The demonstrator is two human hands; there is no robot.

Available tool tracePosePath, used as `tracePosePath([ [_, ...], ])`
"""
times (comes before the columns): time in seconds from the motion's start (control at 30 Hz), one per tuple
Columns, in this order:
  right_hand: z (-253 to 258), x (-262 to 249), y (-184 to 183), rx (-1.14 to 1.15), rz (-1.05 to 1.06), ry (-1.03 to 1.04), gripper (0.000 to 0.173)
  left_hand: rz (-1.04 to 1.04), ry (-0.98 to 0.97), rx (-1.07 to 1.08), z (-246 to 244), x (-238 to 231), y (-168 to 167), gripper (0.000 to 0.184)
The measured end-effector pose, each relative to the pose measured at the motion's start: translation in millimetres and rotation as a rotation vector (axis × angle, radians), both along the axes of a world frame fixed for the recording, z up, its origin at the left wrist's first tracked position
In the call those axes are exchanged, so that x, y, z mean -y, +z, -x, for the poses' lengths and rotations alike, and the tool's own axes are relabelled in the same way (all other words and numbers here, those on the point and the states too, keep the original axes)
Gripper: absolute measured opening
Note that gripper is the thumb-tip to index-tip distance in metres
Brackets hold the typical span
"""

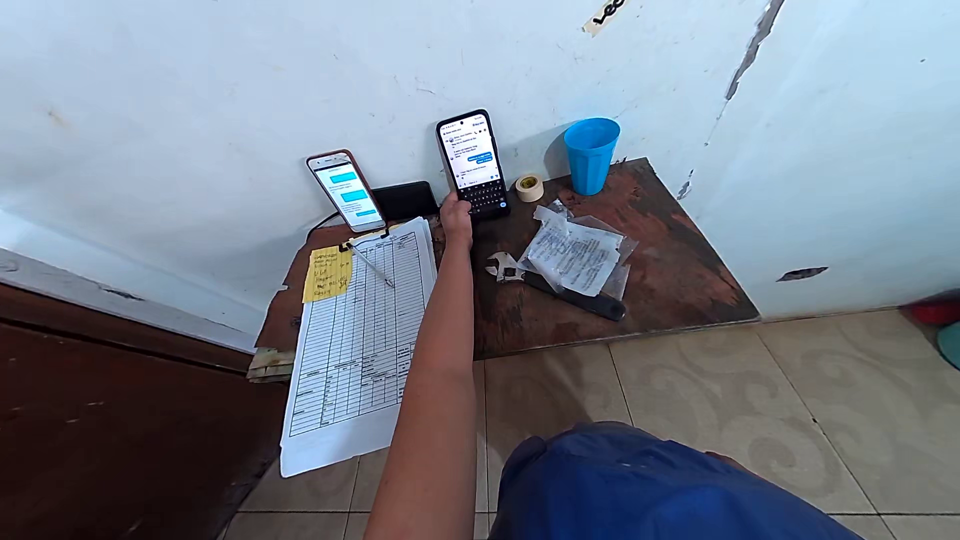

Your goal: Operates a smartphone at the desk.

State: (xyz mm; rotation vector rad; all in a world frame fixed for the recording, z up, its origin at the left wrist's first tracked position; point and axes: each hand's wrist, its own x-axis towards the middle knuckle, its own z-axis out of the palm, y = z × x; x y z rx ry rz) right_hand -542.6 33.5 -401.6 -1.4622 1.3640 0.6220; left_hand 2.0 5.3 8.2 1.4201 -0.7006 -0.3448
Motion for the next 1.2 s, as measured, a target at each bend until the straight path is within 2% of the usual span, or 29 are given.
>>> tracePosePath([
  [0.07,2,0,-7,-0.006,0.004,0.007,0.046,-0.041,0.001,0.051,2,1,-1,0.04],
  [0.2,-1,-1,4,-0.014,-0.002,0.019,0.046,-0.123,-0.013,0.158,0,6,-7,0.071],
  [0.27,-2,-2,8,-0.007,-0.007,0.012,0.047,-0.139,-0.01,0.172,0,7,-7,0.077],
  [0.43,-4,0,8,0.002,-0.009,0.013,0.047,-0.111,-0.01,0.151,0,8,-7,0.07],
  [0.57,7,6,-17,-0.005,0.007,0.039,0.048,-0.111,0.013,0.125,1,9,-6,0.061],
  [0.7,-4,4,24,0.008,-0.003,-0.053,0.048,-0.085,0.055,0.072,6,11,4,0.061],
  [0.77,-4,0,31,0.036,-0.011,-0.126,0.049,-0.028,0.085,0.029,11,16,10,0.066],
  [0.83,3,1,9,0.036,-0.01,-0.135,0.049,-0.034,0.124,0.009,16,21,15,0.076],
  [0.93,24,2,-54,0.037,0.024,-0.112,0.047,-0.115,0.208,0.016,21,27,18,0.087],
  [0.97,24,-2,-52,0.041,0.022,-0.101,0.047,-0.15,0.234,0.02,22,30,19,0.089],
  [1.0,19,-8,-29,0.044,-0.003,-0.086,0.049,-0.18,0.255,0.019,23,32,20,0.091],
  [1.07,-1,-20,46,0.029,-0.06,-0.061,0.05,-0.207,0.271,0.005,24,33,21,0.092],
  [1.1,-3,-26,72,0.099,-0.017,-0.004,0.049,-0.215,0.268,-0.004,24,32,22,0.091],
  [1.17,9,-33,93,0.48,0.232,0.211,0.045,-0.212,0.262,-0.009,23,30,24,0.083],
  [1.2,-17,-27,142,0.208,0.02,0.201,0.046,-0.204,0.26,0.003,22,27,25,0.078],
])
